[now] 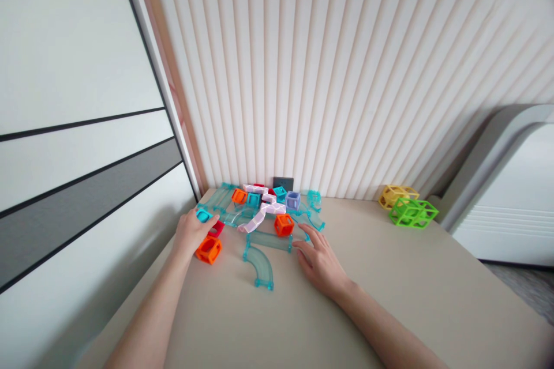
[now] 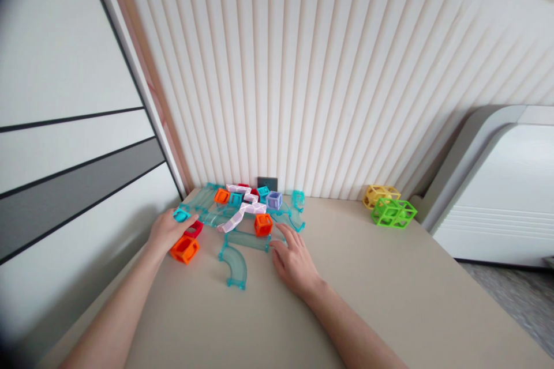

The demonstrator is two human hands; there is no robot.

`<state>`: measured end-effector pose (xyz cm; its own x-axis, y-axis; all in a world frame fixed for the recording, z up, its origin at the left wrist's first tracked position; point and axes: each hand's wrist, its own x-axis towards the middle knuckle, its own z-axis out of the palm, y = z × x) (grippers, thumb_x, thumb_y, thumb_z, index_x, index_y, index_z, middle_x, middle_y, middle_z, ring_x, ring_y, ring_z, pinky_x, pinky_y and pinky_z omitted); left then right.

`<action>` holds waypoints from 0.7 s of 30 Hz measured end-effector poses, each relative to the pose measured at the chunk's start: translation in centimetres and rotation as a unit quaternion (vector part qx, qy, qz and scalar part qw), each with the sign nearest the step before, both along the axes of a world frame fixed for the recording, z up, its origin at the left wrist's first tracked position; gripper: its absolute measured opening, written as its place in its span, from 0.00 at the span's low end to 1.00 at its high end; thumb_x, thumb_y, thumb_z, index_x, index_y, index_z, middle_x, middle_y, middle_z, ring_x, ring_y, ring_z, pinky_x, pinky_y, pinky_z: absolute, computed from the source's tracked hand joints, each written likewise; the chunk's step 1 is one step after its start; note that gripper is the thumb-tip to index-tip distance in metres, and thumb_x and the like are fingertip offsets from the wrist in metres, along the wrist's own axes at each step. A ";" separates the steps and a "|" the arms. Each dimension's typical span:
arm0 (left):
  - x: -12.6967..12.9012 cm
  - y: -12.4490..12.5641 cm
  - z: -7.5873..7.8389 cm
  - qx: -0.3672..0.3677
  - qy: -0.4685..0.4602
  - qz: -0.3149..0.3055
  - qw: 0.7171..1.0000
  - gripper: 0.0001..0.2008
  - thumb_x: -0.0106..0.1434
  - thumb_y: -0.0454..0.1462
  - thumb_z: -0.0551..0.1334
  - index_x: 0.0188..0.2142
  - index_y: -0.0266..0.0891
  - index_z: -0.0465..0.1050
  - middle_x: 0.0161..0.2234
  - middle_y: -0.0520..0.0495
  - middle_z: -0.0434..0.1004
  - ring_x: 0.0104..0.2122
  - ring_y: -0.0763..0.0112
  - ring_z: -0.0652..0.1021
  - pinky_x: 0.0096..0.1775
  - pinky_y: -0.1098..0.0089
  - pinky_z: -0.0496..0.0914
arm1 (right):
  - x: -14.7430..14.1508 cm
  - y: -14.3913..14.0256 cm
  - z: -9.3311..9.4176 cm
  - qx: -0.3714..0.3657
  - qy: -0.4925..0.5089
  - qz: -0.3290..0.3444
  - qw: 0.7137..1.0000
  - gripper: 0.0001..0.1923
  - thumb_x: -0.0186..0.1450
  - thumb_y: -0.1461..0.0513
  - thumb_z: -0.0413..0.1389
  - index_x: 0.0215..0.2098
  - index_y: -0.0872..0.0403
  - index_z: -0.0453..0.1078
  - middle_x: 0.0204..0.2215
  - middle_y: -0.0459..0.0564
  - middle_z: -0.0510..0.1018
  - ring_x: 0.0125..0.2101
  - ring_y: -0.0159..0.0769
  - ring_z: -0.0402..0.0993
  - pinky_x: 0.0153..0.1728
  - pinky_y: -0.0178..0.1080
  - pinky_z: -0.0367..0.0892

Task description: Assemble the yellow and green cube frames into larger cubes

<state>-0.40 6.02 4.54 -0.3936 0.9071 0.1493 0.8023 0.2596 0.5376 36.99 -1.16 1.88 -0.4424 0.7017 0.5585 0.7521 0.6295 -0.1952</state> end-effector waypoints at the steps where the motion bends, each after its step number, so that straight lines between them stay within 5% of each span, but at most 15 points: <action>1: -0.1 0.0 0.0 -0.003 0.008 0.001 1.000 0.20 0.55 0.53 0.64 0.35 0.39 0.72 0.35 0.37 0.81 0.42 0.46 0.80 0.41 0.60 0.70 | 0.0 0.0 0.0 0.000 -0.001 0.000 1.000 0.12 0.69 0.66 0.51 0.46 0.51 0.75 0.61 0.61 0.68 0.63 0.51 0.64 0.57 0.55 0.70; 6: 0.3 -0.6 0.1 0.002 0.056 -0.007 0.998 0.22 0.60 0.50 0.62 0.45 0.36 0.71 0.42 0.36 0.78 0.44 0.49 0.79 0.43 0.61 0.71 | 0.0 0.0 0.0 -0.004 -0.004 0.001 1.000 0.12 0.69 0.66 0.51 0.46 0.51 0.74 0.62 0.61 0.67 0.63 0.51 0.63 0.57 0.55 0.69; 10: 1.5 -1.4 0.4 0.069 0.133 -0.027 0.988 0.23 0.65 0.43 0.61 0.57 0.39 0.66 0.51 0.36 0.72 0.48 0.52 0.78 0.45 0.62 0.72 | 0.0 0.0 0.1 -0.006 0.000 0.000 1.000 0.13 0.69 0.66 0.51 0.46 0.51 0.75 0.61 0.61 0.68 0.63 0.51 0.63 0.57 0.54 0.69; 14: 2.5 -1.9 0.7 0.147 0.186 -0.066 0.969 0.23 0.63 0.36 0.63 0.58 0.39 0.66 0.52 0.38 0.71 0.53 0.51 0.75 0.50 0.59 0.72 | 0.0 0.0 0.3 -0.008 -0.002 0.001 1.000 0.12 0.70 0.66 0.50 0.46 0.52 0.75 0.61 0.62 0.68 0.63 0.51 0.64 0.56 0.55 0.69; 21: 4.3 -1.9 0.3 0.303 0.095 -0.106 0.942 0.26 0.63 0.40 0.65 0.59 0.38 0.63 0.52 0.37 0.74 0.52 0.50 0.77 0.51 0.56 0.74 | -0.1 -0.1 0.5 0.022 0.016 0.002 1.000 0.13 0.71 0.66 0.50 0.47 0.51 0.74 0.60 0.60 0.71 0.62 0.49 0.65 0.55 0.53 0.70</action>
